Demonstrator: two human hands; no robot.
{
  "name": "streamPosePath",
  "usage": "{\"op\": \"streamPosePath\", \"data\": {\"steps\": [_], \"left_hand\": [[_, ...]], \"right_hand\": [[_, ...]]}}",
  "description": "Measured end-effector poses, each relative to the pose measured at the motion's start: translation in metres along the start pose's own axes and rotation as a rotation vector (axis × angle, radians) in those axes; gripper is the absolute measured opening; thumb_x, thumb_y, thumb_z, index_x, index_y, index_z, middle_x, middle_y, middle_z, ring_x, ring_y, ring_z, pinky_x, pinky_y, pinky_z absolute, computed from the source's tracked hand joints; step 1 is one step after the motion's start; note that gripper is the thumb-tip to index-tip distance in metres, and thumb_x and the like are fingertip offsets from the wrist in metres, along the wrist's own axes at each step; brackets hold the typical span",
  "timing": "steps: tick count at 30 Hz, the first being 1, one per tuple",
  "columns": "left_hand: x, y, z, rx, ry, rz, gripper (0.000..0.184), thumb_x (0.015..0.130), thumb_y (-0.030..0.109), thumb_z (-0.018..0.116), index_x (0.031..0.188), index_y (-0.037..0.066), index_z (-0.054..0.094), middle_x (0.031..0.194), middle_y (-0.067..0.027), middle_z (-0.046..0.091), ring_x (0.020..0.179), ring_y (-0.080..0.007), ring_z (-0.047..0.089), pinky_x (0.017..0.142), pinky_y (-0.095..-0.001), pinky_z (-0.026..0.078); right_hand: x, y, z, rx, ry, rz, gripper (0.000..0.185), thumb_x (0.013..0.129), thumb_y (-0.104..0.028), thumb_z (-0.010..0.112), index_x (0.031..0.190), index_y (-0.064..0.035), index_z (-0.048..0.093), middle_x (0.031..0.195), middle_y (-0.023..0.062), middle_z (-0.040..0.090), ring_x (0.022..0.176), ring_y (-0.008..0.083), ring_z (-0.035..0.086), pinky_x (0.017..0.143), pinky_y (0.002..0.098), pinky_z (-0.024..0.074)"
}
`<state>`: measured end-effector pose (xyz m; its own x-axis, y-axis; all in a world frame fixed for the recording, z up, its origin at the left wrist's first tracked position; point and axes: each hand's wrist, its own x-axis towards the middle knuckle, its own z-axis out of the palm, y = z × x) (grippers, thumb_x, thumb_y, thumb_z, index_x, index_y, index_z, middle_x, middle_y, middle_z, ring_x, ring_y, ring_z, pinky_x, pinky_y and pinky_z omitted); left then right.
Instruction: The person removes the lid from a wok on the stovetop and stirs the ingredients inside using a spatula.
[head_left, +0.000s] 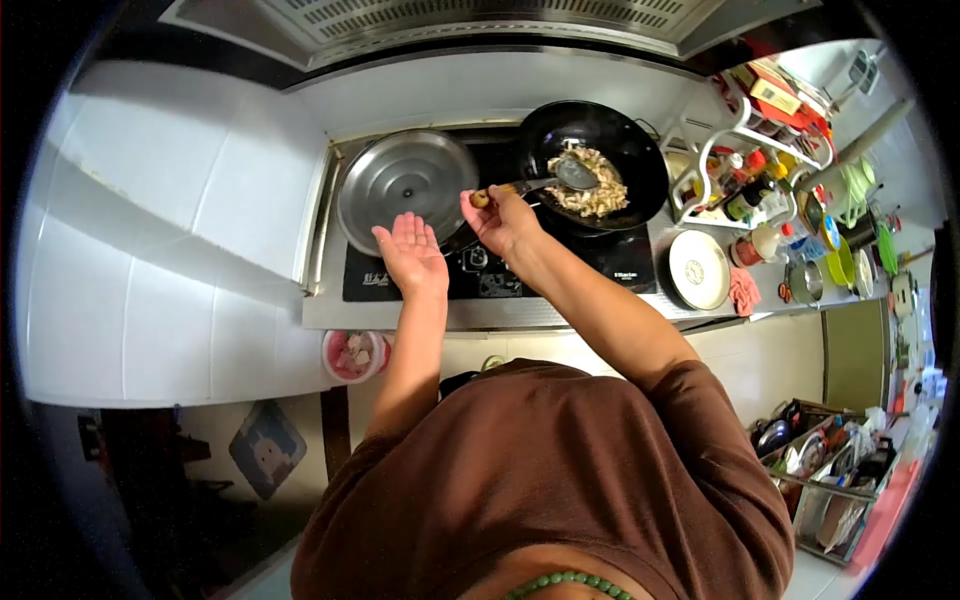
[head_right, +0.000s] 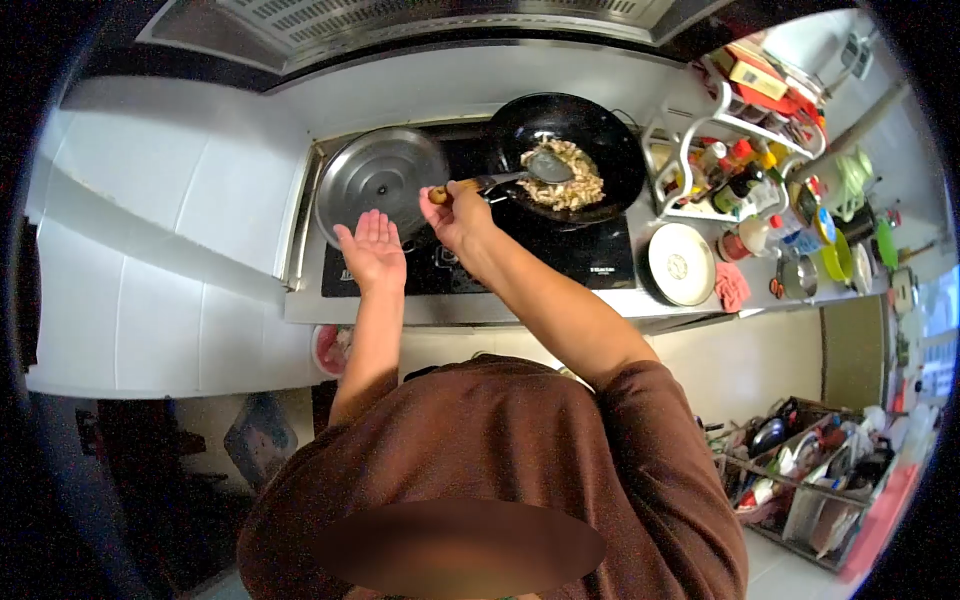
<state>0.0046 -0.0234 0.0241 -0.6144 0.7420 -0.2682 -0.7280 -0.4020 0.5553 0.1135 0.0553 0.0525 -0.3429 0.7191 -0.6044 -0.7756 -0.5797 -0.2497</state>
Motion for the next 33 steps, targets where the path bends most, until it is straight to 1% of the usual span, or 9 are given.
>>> {"op": "streamPosePath", "data": {"steps": [2,7,12,16,19,20,25,28,33], "left_hand": [[-0.001,-0.006,0.011,-0.008,-0.062,-0.091,0.081,0.088,0.056,0.042,0.136,-0.007,0.023,0.139,-0.0173,0.031,0.127,-0.0259,0.033,0.108,-0.0364,0.024],[0.005,-0.026,0.021,0.084,-0.197,-0.168,0.065,0.092,0.044,0.045,0.131,-0.006,0.034,0.133,-0.0173,0.040,0.123,-0.0258,0.039,0.105,-0.0351,0.029],[0.012,-0.044,0.030,0.338,-0.356,-0.256,0.041,0.093,0.020,0.050,0.126,-0.003,0.042,0.125,-0.0153,0.049,0.117,-0.0238,0.047,0.100,-0.0331,0.036],[0.013,-0.061,0.038,0.615,-0.522,-0.230,0.040,0.091,0.013,0.052,0.126,-0.003,0.042,0.122,-0.0137,0.052,0.115,-0.0220,0.049,0.100,-0.0330,0.036],[0.023,-0.074,0.039,0.834,-0.667,-0.130,0.040,0.092,0.015,0.052,0.125,-0.004,0.043,0.123,-0.0141,0.052,0.116,-0.0205,0.048,0.101,-0.0311,0.035],[0.024,-0.077,0.040,0.907,-0.707,-0.094,0.040,0.092,0.016,0.052,0.125,-0.005,0.044,0.123,-0.0143,0.051,0.116,-0.0203,0.048,0.101,-0.0306,0.035],[0.017,-0.088,0.047,1.255,-0.717,0.157,0.037,0.090,0.013,0.053,0.124,0.001,0.049,0.121,-0.0119,0.056,0.111,-0.0210,0.054,0.093,-0.0320,0.042],[0.020,-0.098,0.046,1.489,-0.771,0.419,0.038,0.088,0.013,0.055,0.124,0.002,0.049,0.121,-0.0141,0.056,0.111,-0.0248,0.054,0.091,-0.0337,0.043],[0.007,-0.106,0.059,1.667,-0.680,0.552,0.039,0.083,0.010,0.059,0.121,0.005,0.051,0.118,-0.0148,0.057,0.108,-0.0295,0.055,0.090,-0.0366,0.044]], "right_hand": [[-0.012,-0.009,-0.003,0.002,-0.008,0.001,0.020,0.095,-0.016,0.041,0.096,0.0032,0.047,0.092,0.0181,0.058,0.083,0.0298,0.062,0.073,0.0404,0.0568],[-0.043,-0.031,-0.013,-0.067,-0.045,-0.063,0.035,0.098,-0.027,0.034,0.097,0.0050,0.047,0.091,0.0178,0.059,0.080,0.0273,0.063,0.072,0.0373,0.0559],[-0.057,-0.062,-0.053,-0.173,-0.058,-0.110,0.044,0.095,-0.039,0.037,0.098,0.0017,0.052,0.086,0.0134,0.062,0.074,0.0224,0.064,0.060,0.0311,0.0563],[-0.069,-0.082,-0.076,-0.035,-0.041,-0.268,0.035,0.096,-0.031,0.038,0.102,0.0029,0.048,0.085,0.0162,0.060,0.074,0.0243,0.062,0.062,0.0324,0.0570],[-0.072,-0.101,-0.087,0.277,0.010,-0.180,0.027,0.093,-0.015,0.040,0.102,0.0096,0.044,0.088,0.0211,0.059,0.075,0.0257,0.062,0.062,0.0317,0.0576],[-0.074,-0.105,-0.089,0.360,0.080,-0.172,0.026,0.091,-0.013,0.042,0.102,0.0108,0.042,0.089,0.0224,0.058,0.069,0.0232,0.061,0.055,0.0269,0.0561],[-0.078,-0.137,-0.118,0.466,-0.038,0.066,0.024,0.090,-0.013,0.044,0.100,0.0071,0.038,0.084,0.0212,0.056,0.052,0.0136,0.049,0.041,0.0198,0.0476],[-0.084,-0.156,-0.126,0.356,-0.003,0.106,0.020,0.090,-0.013,0.044,0.098,0.0043,0.037,0.084,0.0202,0.055,0.051,0.0125,0.047,0.039,0.0189,0.0448],[-0.105,-0.191,-0.137,-0.106,0.044,0.001,0.014,0.089,-0.011,0.046,0.100,-0.0037,0.040,0.077,0.0152,0.056,0.051,0.0115,0.046,0.038,0.0185,0.0399]]}}
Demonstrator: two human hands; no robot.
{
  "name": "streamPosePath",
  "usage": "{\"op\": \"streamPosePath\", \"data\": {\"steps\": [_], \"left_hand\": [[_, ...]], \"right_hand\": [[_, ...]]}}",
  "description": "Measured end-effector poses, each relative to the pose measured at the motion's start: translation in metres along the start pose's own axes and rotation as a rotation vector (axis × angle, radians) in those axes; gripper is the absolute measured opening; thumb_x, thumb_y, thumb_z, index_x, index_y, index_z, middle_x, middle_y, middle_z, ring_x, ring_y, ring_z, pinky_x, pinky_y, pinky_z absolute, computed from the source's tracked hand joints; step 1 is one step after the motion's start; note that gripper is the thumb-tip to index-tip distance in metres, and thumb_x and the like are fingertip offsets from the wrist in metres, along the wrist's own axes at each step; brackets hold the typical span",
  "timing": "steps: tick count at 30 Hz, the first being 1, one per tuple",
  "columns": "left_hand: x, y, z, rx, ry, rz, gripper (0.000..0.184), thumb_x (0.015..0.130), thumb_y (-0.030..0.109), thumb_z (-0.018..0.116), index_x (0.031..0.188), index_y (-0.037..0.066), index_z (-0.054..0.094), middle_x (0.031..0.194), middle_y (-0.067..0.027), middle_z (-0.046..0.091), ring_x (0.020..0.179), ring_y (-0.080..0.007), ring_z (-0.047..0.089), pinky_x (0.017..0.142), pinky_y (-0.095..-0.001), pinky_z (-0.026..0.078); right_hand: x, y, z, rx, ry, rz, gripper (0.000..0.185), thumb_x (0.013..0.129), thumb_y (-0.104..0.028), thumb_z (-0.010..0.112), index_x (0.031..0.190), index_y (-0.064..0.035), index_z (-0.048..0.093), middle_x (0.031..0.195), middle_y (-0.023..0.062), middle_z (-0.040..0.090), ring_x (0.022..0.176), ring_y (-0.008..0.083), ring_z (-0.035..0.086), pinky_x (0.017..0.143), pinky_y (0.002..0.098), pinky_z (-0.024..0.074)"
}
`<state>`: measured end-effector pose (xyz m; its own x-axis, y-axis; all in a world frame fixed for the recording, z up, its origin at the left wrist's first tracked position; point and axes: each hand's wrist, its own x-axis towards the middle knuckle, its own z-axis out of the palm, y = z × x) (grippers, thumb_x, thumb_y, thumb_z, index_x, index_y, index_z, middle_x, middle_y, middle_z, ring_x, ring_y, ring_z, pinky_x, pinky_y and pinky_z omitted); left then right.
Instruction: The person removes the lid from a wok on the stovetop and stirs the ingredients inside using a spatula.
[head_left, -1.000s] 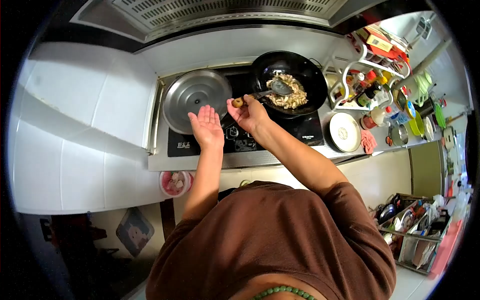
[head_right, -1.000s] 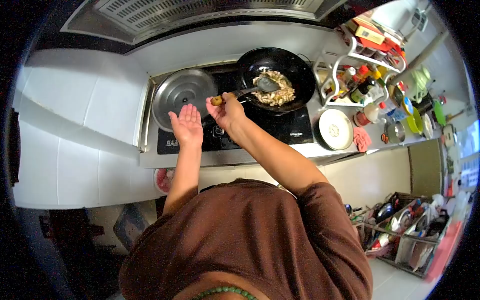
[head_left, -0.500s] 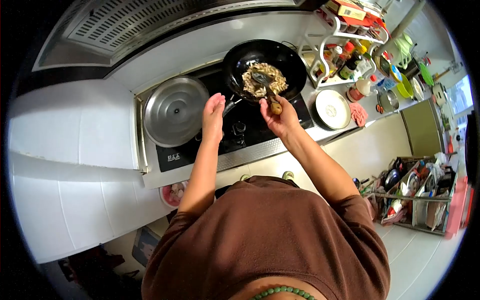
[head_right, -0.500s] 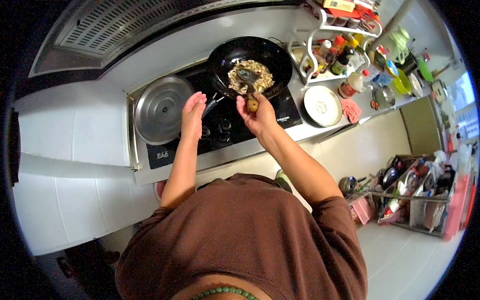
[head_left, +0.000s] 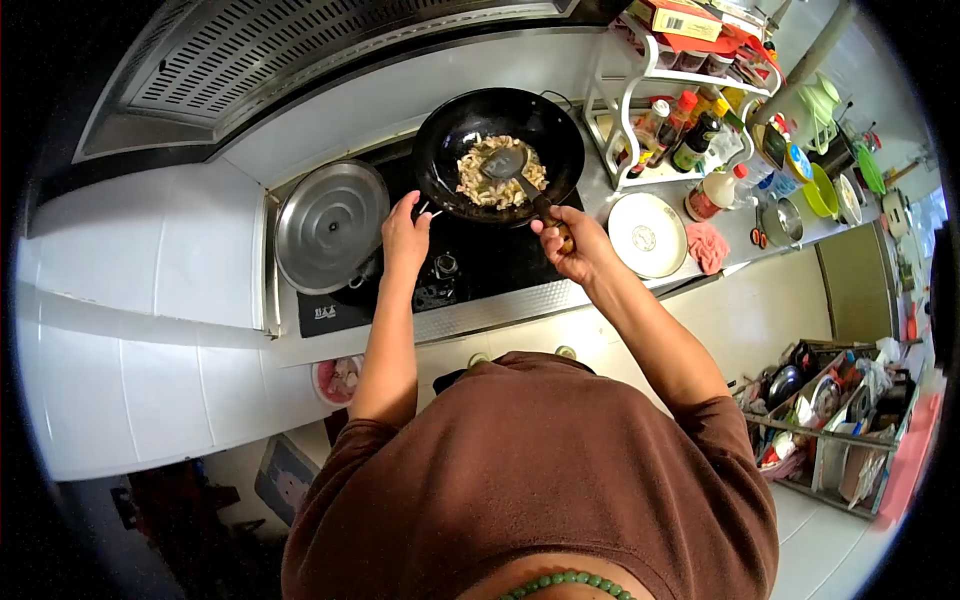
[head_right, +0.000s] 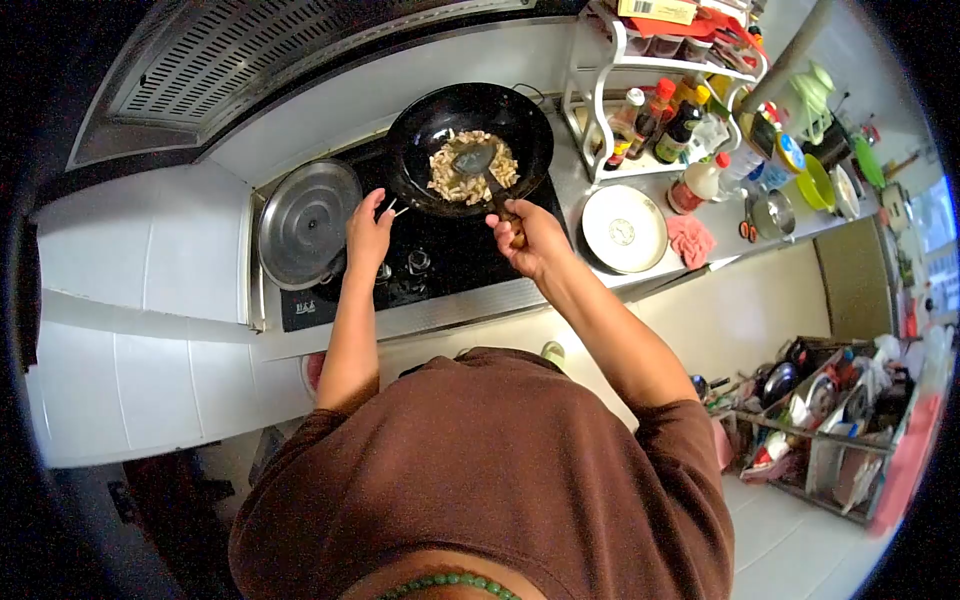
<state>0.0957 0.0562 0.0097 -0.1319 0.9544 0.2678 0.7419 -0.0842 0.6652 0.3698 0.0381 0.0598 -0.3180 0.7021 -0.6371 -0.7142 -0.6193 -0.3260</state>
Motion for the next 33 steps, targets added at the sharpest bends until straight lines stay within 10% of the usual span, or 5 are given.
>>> {"op": "streamPosePath", "data": {"steps": [7,12,16,33], "left_hand": [[-0.004,0.017,0.003,0.130,0.049,-0.062,0.039,0.080,0.006,0.060,0.118,0.004,0.053,0.119,-0.0160,0.056,0.109,-0.0327,0.053,0.091,-0.0379,0.043],[-0.007,0.014,0.002,0.224,-0.005,-0.055,0.040,0.079,0.005,0.060,0.118,0.004,0.053,0.121,-0.0167,0.054,0.111,-0.0334,0.052,0.092,-0.0392,0.042],[-0.006,0.008,0.001,0.205,-0.060,-0.047,0.041,0.079,0.002,0.062,0.118,0.003,0.053,0.121,-0.0168,0.054,0.111,-0.0340,0.051,0.092,-0.0392,0.043],[-0.007,-0.005,-0.003,0.147,-0.024,0.124,0.038,0.077,-0.004,0.059,0.115,0.000,0.054,0.121,-0.0179,0.053,0.109,-0.0344,0.052,0.091,-0.0384,0.044]], "right_hand": [[-0.015,-0.047,-0.011,-0.711,-0.054,-0.239,0.036,0.085,-0.012,0.054,0.120,-0.0081,0.045,0.071,0.0067,0.053,0.049,0.0100,0.041,0.038,0.0223,0.0310],[-0.009,-0.051,-0.016,-1.617,0.003,-0.773,0.038,0.079,-0.017,0.058,0.114,-0.0035,0.056,0.104,0.0223,0.060,0.092,0.0377,0.060,0.081,0.0410,0.0476],[-0.004,-0.036,-0.013,-1.820,-0.039,-0.958,0.040,0.079,-0.011,0.057,0.119,-0.0064,0.055,0.085,0.0203,0.063,0.081,0.0366,0.061,0.073,0.0407,0.0478],[-0.071,-0.035,-0.010,-2.133,0.047,-0.920,0.034,0.079,-0.013,0.053,0.113,-0.0094,0.059,0.087,0.0222,0.062,0.080,0.0387,0.060,0.072,0.0452,0.0492]]}}
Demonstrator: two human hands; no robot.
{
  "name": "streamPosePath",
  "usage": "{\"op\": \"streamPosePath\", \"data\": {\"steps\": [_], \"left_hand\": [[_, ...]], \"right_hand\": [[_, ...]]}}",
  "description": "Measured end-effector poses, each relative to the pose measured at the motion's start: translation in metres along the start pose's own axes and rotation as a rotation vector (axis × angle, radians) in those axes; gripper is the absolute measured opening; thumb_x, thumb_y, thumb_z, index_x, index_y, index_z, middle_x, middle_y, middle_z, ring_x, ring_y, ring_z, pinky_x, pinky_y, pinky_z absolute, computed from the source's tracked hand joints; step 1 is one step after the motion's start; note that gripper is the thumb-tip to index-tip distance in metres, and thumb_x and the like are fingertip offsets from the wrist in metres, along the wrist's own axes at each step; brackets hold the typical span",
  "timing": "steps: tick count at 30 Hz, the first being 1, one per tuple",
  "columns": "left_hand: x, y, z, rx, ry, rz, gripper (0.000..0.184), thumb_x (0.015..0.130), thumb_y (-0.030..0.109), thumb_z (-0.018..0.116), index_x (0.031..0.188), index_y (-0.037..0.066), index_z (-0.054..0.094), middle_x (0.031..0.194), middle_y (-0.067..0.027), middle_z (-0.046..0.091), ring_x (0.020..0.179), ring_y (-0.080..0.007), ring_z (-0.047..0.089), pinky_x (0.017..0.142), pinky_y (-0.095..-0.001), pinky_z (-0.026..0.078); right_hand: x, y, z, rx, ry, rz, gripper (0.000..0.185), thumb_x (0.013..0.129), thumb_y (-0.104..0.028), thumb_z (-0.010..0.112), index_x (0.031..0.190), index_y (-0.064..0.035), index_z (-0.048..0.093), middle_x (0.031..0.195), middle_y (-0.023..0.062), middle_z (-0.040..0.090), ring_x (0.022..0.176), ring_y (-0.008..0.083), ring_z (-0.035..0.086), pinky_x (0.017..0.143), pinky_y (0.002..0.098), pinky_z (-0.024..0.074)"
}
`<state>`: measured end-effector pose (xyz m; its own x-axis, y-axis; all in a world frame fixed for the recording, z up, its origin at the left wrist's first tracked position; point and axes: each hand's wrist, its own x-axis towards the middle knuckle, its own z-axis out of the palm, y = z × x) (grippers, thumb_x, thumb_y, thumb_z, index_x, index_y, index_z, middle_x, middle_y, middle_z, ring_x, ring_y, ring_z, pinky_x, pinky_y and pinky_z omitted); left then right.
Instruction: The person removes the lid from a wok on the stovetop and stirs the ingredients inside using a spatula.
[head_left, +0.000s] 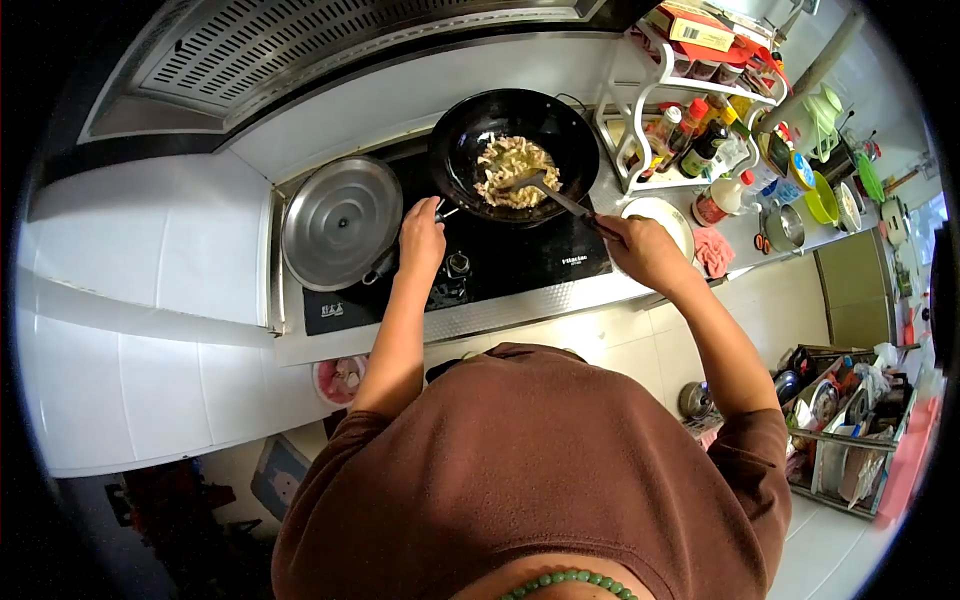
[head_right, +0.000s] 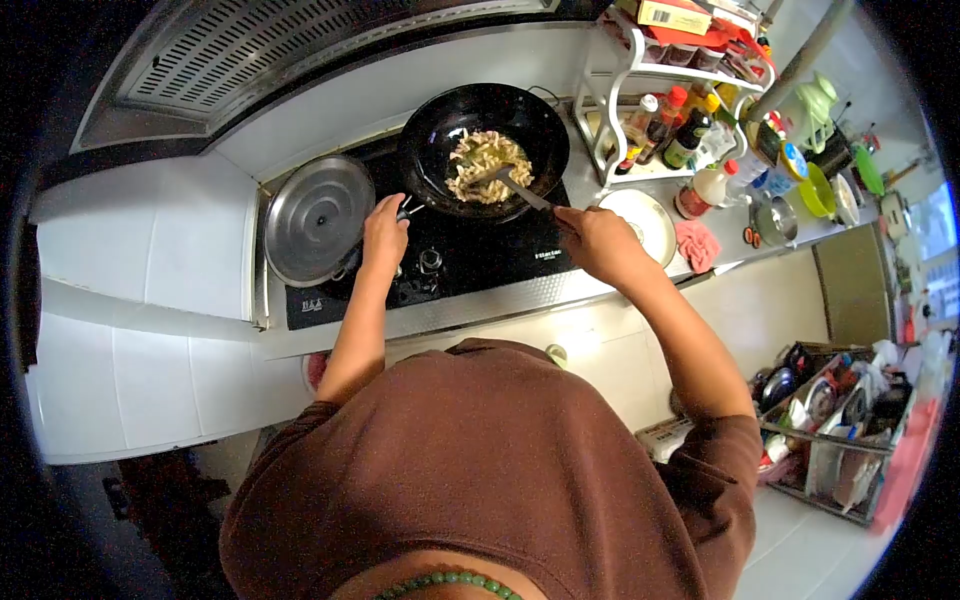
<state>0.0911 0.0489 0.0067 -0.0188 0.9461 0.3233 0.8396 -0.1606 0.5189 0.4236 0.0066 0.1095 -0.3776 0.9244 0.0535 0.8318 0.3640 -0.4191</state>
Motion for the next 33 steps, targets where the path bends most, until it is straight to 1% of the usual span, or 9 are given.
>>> {"op": "streamPosePath", "data": {"steps": [1,4,14,16,17,20,22,24,33], "left_hand": [[0.000,0.002,0.000,-0.014,0.016,0.000,0.038,0.078,-0.003,0.059,0.115,0.000,0.055,0.120,-0.0178,0.054,0.108,-0.0343,0.053,0.090,-0.0384,0.044],[0.003,0.011,-0.001,-0.067,0.046,0.026,0.035,0.078,-0.002,0.060,0.112,0.001,0.057,0.117,-0.0169,0.056,0.105,-0.0337,0.055,0.088,-0.0380,0.046],[-0.009,0.053,0.010,-0.244,0.051,0.152,0.028,0.077,0.003,0.062,0.106,0.002,0.060,0.108,-0.0157,0.061,0.096,-0.0304,0.060,0.082,-0.0340,0.048],[-0.013,0.063,0.021,-0.449,-0.038,0.048,0.029,0.077,0.001,0.061,0.105,0.001,0.059,0.103,-0.0160,0.062,0.088,-0.0293,0.063,0.077,-0.0335,0.050],[-0.015,0.063,0.037,-0.522,-0.050,-0.009,0.025,0.079,0.004,0.060,0.105,0.002,0.060,0.102,-0.0141,0.063,0.085,-0.0228,0.065,0.073,-0.0303,0.051],[-0.022,0.093,0.051,-1.343,-0.354,-0.585,0.028,0.090,0.010,0.052,0.115,-0.004,0.051,0.104,-0.0116,0.061,0.090,-0.0219,0.061,0.079,-0.0320,0.050],[-0.029,0.096,0.065,-1.784,-0.558,-0.633,0.026,0.092,0.017,0.051,0.110,-0.001,0.051,0.101,-0.0122,0.060,0.090,-0.0232,0.059,0.082,-0.0350,0.049],[-0.033,0.114,0.065,-1.870,-0.709,-0.826,0.029,0.094,0.029,0.046,0.108,0.004,0.052,0.102,-0.0110,0.059,0.096,-0.0235,0.056,0.088,-0.0408,0.045],[-0.025,0.185,0.054,-1.972,-0.892,-1.086,0.030,0.096,0.033,0.038,0.107,0.010,0.054,0.106,-0.0069,0.058,0.099,-0.0228,0.055,0.091,-0.0448,0.044]], "right_hand": [[-0.003,-0.005,-0.004,-0.005,0.010,-0.020,0.033,0.078,-0.008,0.053,0.110,-0.0038,0.060,0.079,0.0225,0.061,0.075,0.0386,0.059,0.069,0.0435,0.0475],[-0.007,-0.005,0.003,-0.028,0.004,-0.026,0.031,0.079,-0.008,0.053,0.109,-0.0035,0.060,0.078,0.0231,0.061,0.074,0.0387,0.059,0.068,0.0434,0.0476],[0.039,0.002,0.056,0.174,0.181,0.007,0.035,0.078,-0.008,0.056,0.112,-0.0014,0.057,0.088,0.0238,0.062,0.082,0.0388,0.060,0.073,0.0426,0.0480],[0.048,0.000,0.066,0.159,0.192,0.012,0.036,0.077,-0.008,0.057,0.112,-0.0015,0.057,0.089,0.0239,0.062,0.083,0.0389,0.059,0.074,0.0431,0.0478],[0.053,0.000,0.073,0.131,0.197,0.004,0.036,0.077,-0.009,0.058,0.112,-0.0016,0.058,0.089,0.0239,0.062,0.084,0.0390,0.059,0.075,0.0434,0.0476],[0.054,0.003,0.090,0.112,0.161,-0.006,0.036,0.077,-0.010,0.058,0.111,-0.0019,0.059,0.090,0.0242,0.062,0.084,0.0402,0.058,0.077,0.0445,0.0469],[0.044,-0.006,0.087,0.109,0.167,-0.009,0.036,0.077,-0.012,0.054,0.113,-0.0079,0.059,0.087,0.0234,0.062,0.081,0.0402,0.060,0.073,0.0470,0.0491],[0.032,-0.015,0.073,0.110,0.102,0.036,0.037,0.078,-0.013,0.053,0.114,-0.0060,0.058,0.086,0.0239,0.062,0.082,0.0407,0.060,0.073,0.0459,0.0488],[-0.008,-0.029,-0.005,0.079,-0.008,0.024,0.030,0.076,-0.007,0.052,0.104,0.0001,0.058,0.085,0.0246,0.061,0.080,0.0402,0.059,0.072,0.0442,0.0468]]}}
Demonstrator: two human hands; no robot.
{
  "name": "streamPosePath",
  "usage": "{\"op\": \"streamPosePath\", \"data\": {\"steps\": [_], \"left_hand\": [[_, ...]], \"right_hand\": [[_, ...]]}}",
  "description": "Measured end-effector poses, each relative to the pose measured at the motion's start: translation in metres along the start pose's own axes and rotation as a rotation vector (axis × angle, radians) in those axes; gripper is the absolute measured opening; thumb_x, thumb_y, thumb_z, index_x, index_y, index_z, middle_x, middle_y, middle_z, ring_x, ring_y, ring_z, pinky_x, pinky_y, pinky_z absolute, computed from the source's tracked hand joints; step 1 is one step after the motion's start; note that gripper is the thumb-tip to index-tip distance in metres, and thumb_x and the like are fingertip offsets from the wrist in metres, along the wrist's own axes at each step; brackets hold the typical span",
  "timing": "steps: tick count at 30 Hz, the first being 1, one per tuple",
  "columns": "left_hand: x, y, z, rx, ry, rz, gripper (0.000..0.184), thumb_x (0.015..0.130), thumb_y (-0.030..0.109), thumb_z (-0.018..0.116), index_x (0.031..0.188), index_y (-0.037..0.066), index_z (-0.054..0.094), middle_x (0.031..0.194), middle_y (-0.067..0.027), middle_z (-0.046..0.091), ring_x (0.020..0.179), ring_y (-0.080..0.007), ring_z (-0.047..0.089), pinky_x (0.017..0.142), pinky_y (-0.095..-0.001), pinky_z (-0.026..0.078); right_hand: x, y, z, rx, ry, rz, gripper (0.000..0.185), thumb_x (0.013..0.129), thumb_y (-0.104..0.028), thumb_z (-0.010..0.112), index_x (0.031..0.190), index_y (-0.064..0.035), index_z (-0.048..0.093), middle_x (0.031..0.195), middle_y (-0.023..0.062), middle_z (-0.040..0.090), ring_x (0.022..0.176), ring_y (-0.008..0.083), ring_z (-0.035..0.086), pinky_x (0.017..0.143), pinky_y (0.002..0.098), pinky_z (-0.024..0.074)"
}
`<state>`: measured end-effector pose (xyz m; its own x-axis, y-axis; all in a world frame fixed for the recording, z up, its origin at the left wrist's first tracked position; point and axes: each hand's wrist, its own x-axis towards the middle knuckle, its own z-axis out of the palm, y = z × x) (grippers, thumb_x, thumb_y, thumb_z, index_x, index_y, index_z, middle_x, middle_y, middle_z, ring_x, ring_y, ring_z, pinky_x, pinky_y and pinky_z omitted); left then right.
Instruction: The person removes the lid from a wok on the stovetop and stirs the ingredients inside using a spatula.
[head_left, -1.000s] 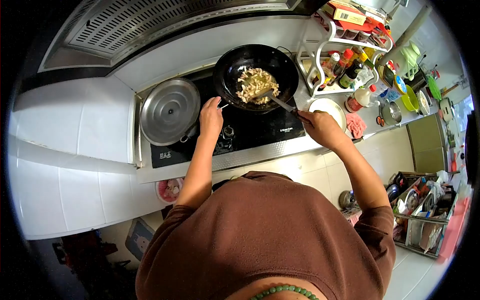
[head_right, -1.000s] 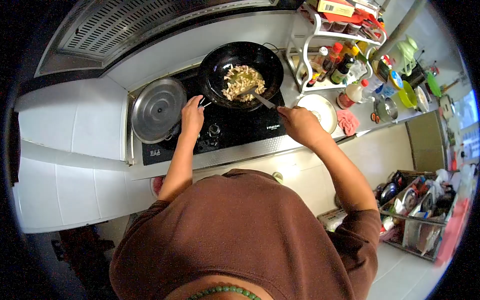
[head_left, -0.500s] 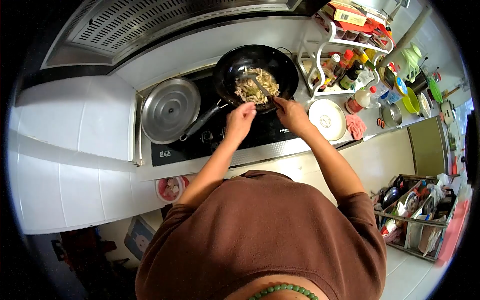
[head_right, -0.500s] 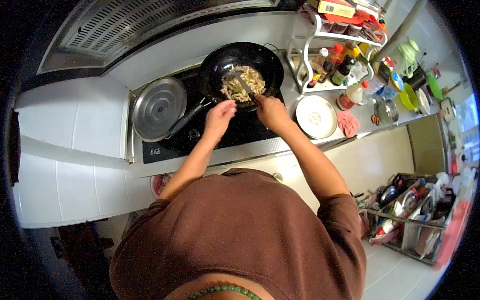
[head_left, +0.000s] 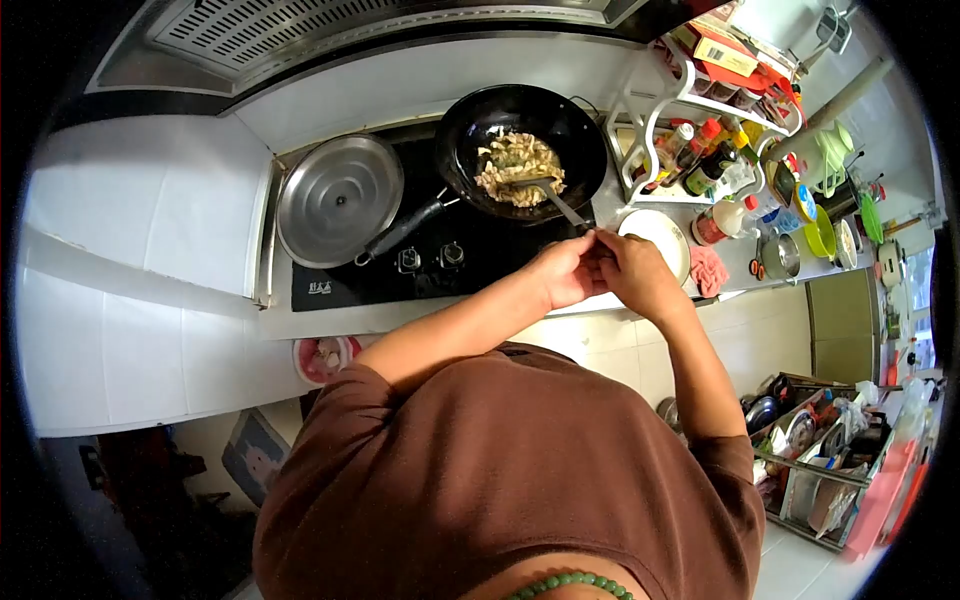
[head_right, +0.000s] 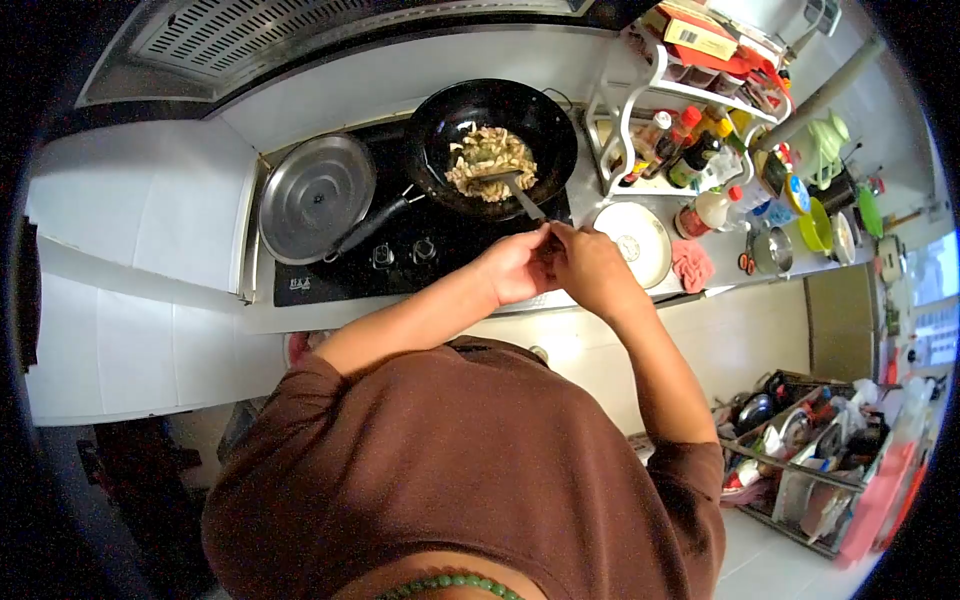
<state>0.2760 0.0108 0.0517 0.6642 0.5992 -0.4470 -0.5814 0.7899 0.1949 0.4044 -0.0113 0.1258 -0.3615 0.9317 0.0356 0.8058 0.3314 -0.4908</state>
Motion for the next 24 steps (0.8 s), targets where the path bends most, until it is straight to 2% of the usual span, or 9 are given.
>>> {"op": "streamPosePath", "data": {"steps": [4,7,11,12,16,21,24], "left_hand": [[0.011,-0.011,-0.001,-0.003,0.014,0.006,0.027,0.095,0.031,0.041,0.100,0.010,0.058,0.098,-0.0047,0.063,0.091,-0.0200,0.059,0.086,-0.0397,0.048],[0.027,-0.008,-0.013,-0.015,0.083,0.044,0.026,0.096,0.030,0.041,0.101,0.010,0.057,0.099,-0.0036,0.063,0.091,-0.0193,0.059,0.085,-0.0381,0.048],[0.040,0.009,-0.029,-0.013,0.102,0.132,0.028,0.097,0.032,0.037,0.104,0.011,0.055,0.103,-0.0030,0.061,0.094,-0.0191,0.058,0.085,-0.0375,0.047],[0.042,0.015,-0.029,-0.005,0.106,0.137,0.029,0.097,0.032,0.036,0.104,0.011,0.055,0.103,-0.0030,0.061,0.094,-0.0192,0.057,0.085,-0.0375,0.047],[0.047,0.035,-0.024,0.030,0.114,0.210,0.029,0.097,0.033,0.035,0.101,0.012,0.056,0.100,-0.0027,0.062,0.093,-0.0196,0.058,0.084,-0.0373,0.048],[0.052,0.066,-0.018,0.051,0.220,0.221,0.031,0.096,0.037,0.037,0.101,0.013,0.056,0.100,-0.0030,0.062,0.094,-0.0191,0.058,0.083,-0.0379,0.048],[0.063,0.074,-0.036,0.020,0.215,0.198,0.027,0.095,0.032,0.040,0.099,0.011,0.057,0.098,-0.0039,0.063,0.091,-0.0197,0.060,0.081,-0.0391,0.050]], "right_hand": [[-0.002,-0.003,-0.010,-0.094,-0.096,0.029,0.030,0.076,-0.007,0.050,0.104,-0.0003,0.058,0.083,0.0245,0.062,0.080,0.0402,0.059,0.072,0.0444,0.0469],[0.008,0.009,0.016,-0.065,-0.068,0.096,0.021,0.076,-0.011,0.054,0.094,-0.0011,0.058,0.085,0.0259,0.061,0.079,0.0414,0.059,0.071,0.0466,0.0482],[0.025,0.026,0.050,-0.035,0.137,0.004,0.032,0.079,-0.011,0.051,0.108,-0.0008,0.058,0.084,0.0273,0.061,0.078,0.0417,0.060,0.070,0.0469,0.0484],[0.029,0.023,0.050,-0.027,0.123,0.050,0.037,0.080,-0.011,0.050,0.114,0.0002,0.056,0.085,0.0289,0.060,0.078,0.0426,0.059,0.071,0.0469,0.0484],[0.047,0.015,0.045,0.011,0.253,0.008,0.037,0.076,-0.008,0.051,0.111,0.0015,0.057,0.086,0.0286,0.060,0.081,0.0416,0.059,0.075,0.0447,0.0477],[0.082,0.021,0.056,-0.007,0.217,0.033,0.038,0.078,-0.012,0.050,0.114,-0.0010,0.056,0.090,0.0284,0.060,0.085,0.0419,0.059,0.077,0.0468,0.0470],[0.094,0.021,0.065,-0.025,0.158,0.067,0.035,0.077,-0.011,0.050,0.110,-0.0008,0.058,0.091,0.0274,0.061,0.086,0.0413,0.059,0.078,0.0466,0.0471]]}}
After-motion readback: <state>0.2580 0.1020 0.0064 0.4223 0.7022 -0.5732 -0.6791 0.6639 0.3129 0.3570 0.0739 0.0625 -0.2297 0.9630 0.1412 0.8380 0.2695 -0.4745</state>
